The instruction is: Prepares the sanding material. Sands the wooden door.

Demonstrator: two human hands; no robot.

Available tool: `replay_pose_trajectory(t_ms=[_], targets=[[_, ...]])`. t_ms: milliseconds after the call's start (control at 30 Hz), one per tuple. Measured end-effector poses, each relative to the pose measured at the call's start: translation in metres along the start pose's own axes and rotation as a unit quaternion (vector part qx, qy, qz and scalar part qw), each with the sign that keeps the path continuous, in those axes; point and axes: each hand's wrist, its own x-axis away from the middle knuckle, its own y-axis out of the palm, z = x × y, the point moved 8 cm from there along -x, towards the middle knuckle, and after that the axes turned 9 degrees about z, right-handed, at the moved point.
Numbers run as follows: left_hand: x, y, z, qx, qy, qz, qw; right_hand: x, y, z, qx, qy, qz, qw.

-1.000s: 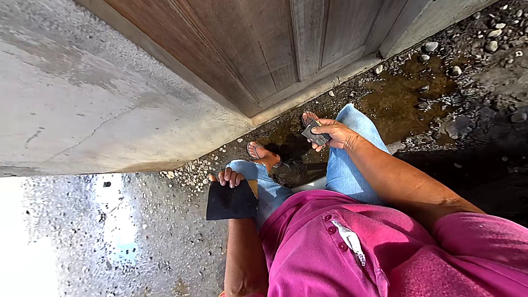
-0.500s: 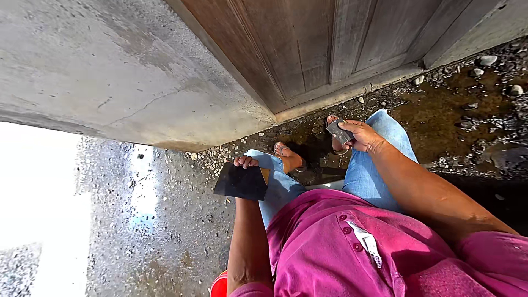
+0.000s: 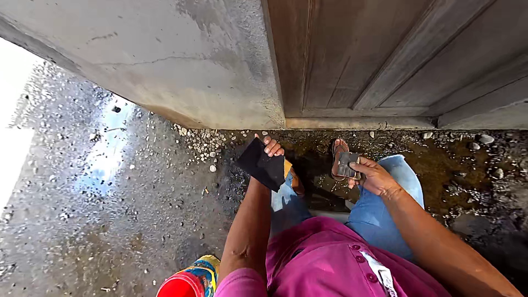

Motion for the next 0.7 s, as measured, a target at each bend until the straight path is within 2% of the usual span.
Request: replay_pose_trajectory(t_ms=[100, 200, 267, 400, 500, 600, 700], targets=[[-0.032, -0.019, 0.010, 0.051, 0.005, -0.069, 0.996, -0.017, 0.018, -0.009, 0.017, 0.028, 0.046, 0.998], [-0.069, -0.041, 0.010, 0.083, 0.070, -0.147, 0.983, -0.051, 0.021, -0.031, 0.038, -0.002, 0.117, 0.992], [-0.096, -0.052, 0.010, 0.090, 0.082, -0.182, 0.976, -0.082, 0.011, -0.047, 0.025, -0.030, 0.181, 0.983], [-0.124, -0.069, 0.009, 0.065, 0.098, -0.151, 0.982, -0.140, -0.013, -0.076, -0.056, -0.064, 0.254, 0.964], [-0.132, -0.079, 0.007, 0.044, 0.084, -0.077, 0.992, -0.165, -0.027, -0.118, -0.063, -0.191, 0.293, 0.935], [-0.140, -0.089, 0.016, 0.026, 0.058, -0.021, 0.998, -0.173, -0.032, -0.173, -0.050, -0.371, 0.338, 0.864], [-0.139, -0.101, 0.016, 0.019, 0.039, -0.033, 0.999, -0.190, -0.016, -0.210, -0.035, -0.425, 0.406, 0.809]])
